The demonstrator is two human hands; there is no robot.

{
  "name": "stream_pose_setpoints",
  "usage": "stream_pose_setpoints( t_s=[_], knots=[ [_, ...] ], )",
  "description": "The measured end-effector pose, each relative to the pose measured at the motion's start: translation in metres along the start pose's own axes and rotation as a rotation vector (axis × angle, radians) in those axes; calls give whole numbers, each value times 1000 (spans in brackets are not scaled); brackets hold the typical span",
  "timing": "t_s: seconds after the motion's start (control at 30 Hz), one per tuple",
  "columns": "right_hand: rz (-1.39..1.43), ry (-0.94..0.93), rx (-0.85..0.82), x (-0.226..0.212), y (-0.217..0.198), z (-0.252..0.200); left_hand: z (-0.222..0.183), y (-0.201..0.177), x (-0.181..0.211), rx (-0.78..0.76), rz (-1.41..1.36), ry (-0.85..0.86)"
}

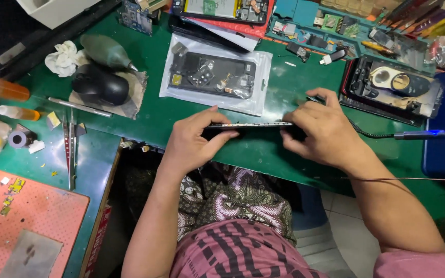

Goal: Reassembling the internal components of a smartphone, including motherboard placement and ribbon cable connection.

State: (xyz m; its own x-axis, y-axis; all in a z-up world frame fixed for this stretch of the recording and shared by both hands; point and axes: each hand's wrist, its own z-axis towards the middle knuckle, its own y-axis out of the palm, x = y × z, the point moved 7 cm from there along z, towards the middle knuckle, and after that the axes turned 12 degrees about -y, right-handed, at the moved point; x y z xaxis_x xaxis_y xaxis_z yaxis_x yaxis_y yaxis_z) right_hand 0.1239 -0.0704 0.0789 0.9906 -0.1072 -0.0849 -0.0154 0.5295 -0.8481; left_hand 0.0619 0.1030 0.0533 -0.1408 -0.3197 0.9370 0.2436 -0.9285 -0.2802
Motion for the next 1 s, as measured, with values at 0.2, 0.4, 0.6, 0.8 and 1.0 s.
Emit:
stream_pose_setpoints(
  t_s=[0.2, 0.4, 0.6, 0.8, 1.0],
  knots=[
    [-15, -1, 1, 2, -2, 0, 3, 3, -2, -12, 18, 27],
    [-16, 2, -2, 1, -2, -1, 3, 4, -3, -3, 32, 7],
    [-17, -10, 0, 1, -2, 0, 3, 5, -4, 4, 35, 12],
    [-14, -16, 0, 0, -2, 0, 2, 5, -8, 10, 45, 4],
    [-22, -11, 3, -1, -3, 0, 1, 6, -10, 2, 57, 12]
  ],
)
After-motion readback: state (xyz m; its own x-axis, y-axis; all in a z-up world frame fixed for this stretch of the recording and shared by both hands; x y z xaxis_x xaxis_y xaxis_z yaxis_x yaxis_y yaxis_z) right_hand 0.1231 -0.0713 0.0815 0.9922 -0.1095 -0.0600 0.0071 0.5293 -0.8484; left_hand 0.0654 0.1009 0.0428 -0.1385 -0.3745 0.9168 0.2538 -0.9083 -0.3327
